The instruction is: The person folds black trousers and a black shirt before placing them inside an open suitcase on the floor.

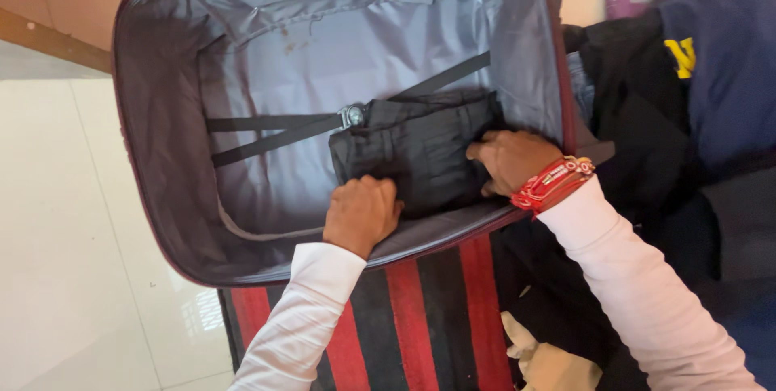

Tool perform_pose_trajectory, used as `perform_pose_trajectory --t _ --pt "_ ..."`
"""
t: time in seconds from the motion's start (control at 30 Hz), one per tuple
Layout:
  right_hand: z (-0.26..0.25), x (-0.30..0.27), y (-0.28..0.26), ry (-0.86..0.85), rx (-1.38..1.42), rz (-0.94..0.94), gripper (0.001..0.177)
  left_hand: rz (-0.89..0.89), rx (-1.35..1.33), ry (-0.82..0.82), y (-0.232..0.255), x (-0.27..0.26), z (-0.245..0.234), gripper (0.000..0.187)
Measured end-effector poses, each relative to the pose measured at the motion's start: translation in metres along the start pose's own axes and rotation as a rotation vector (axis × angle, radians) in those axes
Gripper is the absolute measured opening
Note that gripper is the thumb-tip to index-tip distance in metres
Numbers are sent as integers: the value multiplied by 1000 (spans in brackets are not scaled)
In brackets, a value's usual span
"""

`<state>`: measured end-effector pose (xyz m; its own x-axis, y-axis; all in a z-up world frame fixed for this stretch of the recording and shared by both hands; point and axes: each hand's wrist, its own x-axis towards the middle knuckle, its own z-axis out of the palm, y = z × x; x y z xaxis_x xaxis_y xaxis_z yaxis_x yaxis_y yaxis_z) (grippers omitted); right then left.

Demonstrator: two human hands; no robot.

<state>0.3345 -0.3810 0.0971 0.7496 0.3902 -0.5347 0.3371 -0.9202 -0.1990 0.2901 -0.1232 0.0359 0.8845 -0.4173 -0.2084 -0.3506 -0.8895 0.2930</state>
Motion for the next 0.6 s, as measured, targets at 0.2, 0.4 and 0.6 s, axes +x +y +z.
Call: perform_pose_trajectory --t 0.2,0.4,0.6 --pt "-7 0 -6 -98 -29 62 67 -38 -55 -132 1 5 -12 34" --pt "-9 -5 -12 14 -127 -27 36 -96 -89 -2 -3 21 -30 33" --pt "12 14 8 -16 -36 -196 29 -7 18 -24 -7 22 -9 40"
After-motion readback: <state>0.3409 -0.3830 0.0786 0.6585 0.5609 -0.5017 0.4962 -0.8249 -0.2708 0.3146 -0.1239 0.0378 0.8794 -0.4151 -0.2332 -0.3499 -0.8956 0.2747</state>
